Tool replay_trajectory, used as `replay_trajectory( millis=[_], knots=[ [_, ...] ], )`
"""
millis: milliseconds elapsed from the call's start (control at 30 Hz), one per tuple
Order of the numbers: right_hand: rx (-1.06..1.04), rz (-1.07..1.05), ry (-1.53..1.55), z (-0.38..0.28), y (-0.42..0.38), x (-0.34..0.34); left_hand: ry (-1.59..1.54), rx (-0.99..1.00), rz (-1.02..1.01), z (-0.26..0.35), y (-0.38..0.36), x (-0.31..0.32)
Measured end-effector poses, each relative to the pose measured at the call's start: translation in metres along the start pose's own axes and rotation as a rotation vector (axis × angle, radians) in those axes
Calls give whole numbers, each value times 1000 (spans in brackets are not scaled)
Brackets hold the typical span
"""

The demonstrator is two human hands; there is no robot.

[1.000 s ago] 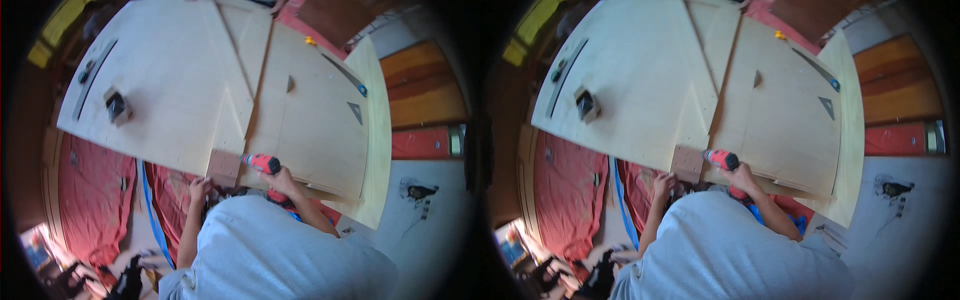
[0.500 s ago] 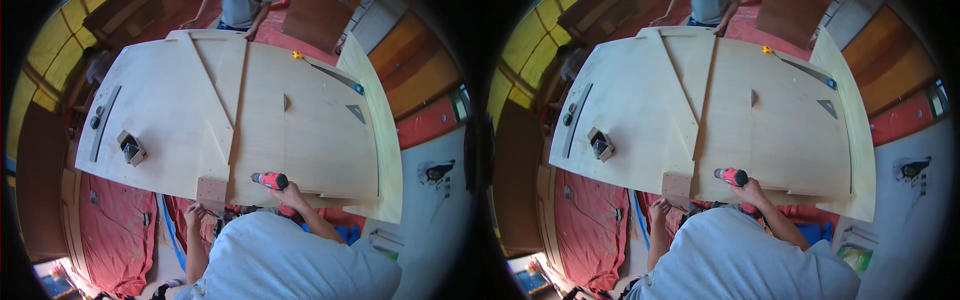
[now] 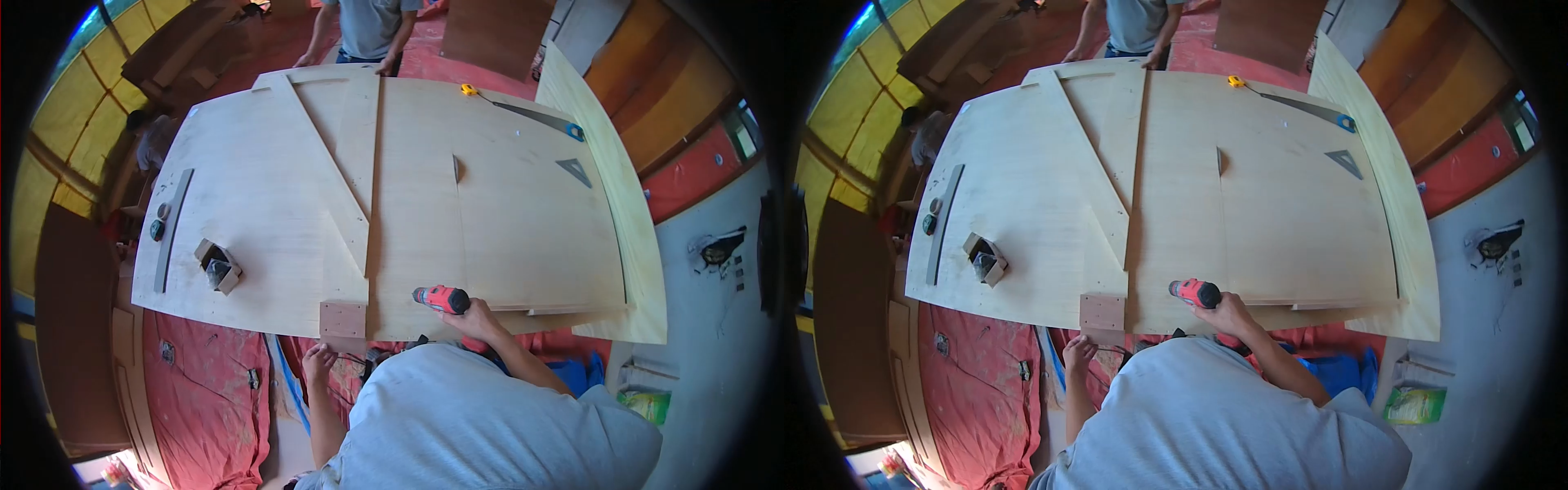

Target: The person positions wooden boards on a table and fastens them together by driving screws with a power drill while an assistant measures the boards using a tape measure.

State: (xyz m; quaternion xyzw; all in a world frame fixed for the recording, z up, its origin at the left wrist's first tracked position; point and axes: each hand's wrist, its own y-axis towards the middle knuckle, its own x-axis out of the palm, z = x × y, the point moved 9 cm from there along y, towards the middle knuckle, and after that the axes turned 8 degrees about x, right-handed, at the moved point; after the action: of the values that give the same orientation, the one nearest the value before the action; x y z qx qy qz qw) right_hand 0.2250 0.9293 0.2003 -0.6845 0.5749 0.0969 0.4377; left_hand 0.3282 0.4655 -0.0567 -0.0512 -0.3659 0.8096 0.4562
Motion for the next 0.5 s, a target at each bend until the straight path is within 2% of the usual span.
replay_trajectory(
  millis=[100, 267, 433, 500],
  knots=[
    [39, -13, 29, 4, 2, 4, 70, 12, -50, 15, -10, 12],
    [-37, -15, 12, 1, 12, 14, 198, 39, -108, 15, -5, 25],
    [-114, -30, -20, -31, 4, 20, 187, 98, -50, 6, 7, 19],
    [-73, -26, -17, -33, 2, 24, 158, 100, -24, 0, 10, 16]
  ],
)
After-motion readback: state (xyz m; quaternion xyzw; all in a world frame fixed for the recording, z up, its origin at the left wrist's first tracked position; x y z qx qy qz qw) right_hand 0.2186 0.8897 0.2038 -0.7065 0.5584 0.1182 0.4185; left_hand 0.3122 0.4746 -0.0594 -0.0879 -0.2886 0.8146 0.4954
